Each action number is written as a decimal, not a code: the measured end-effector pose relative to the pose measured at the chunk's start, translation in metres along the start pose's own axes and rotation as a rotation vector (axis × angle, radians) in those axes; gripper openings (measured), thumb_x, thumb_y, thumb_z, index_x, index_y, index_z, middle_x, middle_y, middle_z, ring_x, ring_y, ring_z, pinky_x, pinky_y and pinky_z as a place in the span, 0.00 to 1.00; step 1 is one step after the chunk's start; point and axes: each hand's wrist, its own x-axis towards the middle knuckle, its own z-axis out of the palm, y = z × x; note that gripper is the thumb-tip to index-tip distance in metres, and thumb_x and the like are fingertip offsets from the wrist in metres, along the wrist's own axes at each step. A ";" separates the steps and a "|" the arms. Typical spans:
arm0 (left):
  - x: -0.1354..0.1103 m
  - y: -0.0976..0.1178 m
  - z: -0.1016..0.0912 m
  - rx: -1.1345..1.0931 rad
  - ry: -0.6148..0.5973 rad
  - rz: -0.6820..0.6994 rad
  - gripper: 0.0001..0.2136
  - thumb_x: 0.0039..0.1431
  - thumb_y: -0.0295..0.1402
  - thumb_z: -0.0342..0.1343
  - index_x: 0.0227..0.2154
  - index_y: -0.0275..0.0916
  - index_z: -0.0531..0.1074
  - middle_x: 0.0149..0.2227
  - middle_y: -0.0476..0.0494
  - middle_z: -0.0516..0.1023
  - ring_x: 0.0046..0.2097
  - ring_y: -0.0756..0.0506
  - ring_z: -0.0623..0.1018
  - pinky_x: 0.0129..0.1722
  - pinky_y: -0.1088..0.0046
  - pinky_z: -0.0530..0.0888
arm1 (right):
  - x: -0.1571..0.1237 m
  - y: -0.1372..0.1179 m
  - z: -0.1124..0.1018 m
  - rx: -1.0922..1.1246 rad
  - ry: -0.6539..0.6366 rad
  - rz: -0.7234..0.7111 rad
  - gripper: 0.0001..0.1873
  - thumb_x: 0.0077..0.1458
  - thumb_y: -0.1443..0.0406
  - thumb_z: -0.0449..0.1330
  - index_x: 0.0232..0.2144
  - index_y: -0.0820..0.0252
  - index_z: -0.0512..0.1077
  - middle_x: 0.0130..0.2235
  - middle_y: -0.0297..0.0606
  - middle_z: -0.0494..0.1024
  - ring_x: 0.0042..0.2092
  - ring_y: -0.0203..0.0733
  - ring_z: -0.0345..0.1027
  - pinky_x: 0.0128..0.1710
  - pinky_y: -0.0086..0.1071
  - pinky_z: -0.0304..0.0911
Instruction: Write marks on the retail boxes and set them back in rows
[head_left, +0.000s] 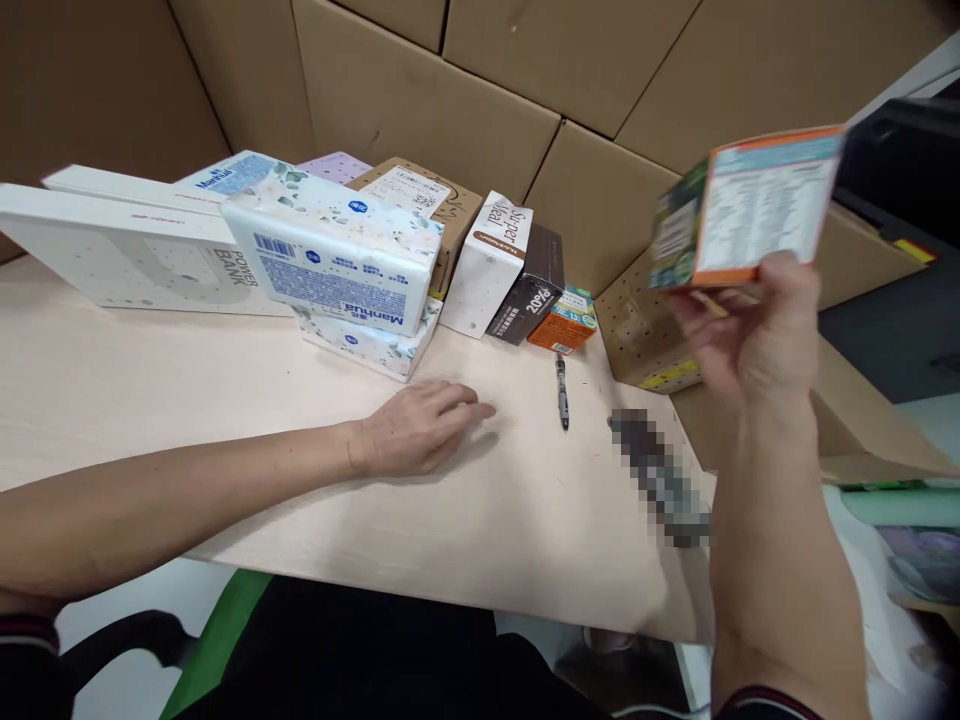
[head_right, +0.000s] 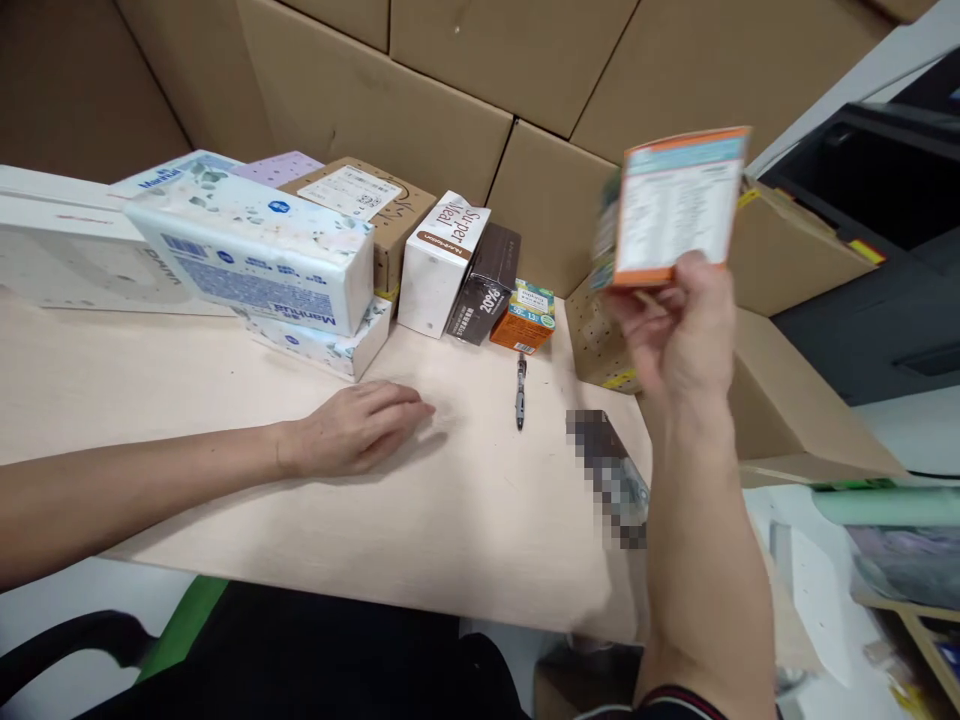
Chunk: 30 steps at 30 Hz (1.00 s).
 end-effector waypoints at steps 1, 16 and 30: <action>0.000 0.000 0.000 -0.058 0.030 -0.045 0.19 0.69 0.28 0.49 0.61 0.37 0.63 0.49 0.36 0.77 0.48 0.43 0.79 0.46 0.66 0.79 | -0.023 -0.010 0.018 0.204 0.064 0.041 0.31 0.60 0.47 0.49 0.63 0.44 0.62 0.70 0.33 0.65 0.72 0.59 0.54 0.65 0.56 0.64; 0.005 -0.001 0.009 -0.515 0.059 -0.534 0.53 0.52 0.48 0.71 0.72 0.39 0.46 0.69 0.24 0.61 0.65 0.30 0.70 0.59 0.46 0.75 | -0.122 0.009 0.124 0.324 -0.306 0.402 0.26 0.61 0.41 0.57 0.48 0.51 0.70 0.47 0.43 0.82 0.48 0.52 0.77 0.54 0.53 0.72; 0.006 0.010 0.005 -0.285 0.083 -0.384 0.55 0.51 0.50 0.70 0.73 0.37 0.42 0.67 0.23 0.59 0.68 0.26 0.64 0.64 0.38 0.69 | -0.137 -0.008 0.116 -0.064 -0.183 0.003 0.41 0.57 0.42 0.62 0.67 0.48 0.60 0.60 0.49 0.69 0.57 0.58 0.68 0.55 0.55 0.69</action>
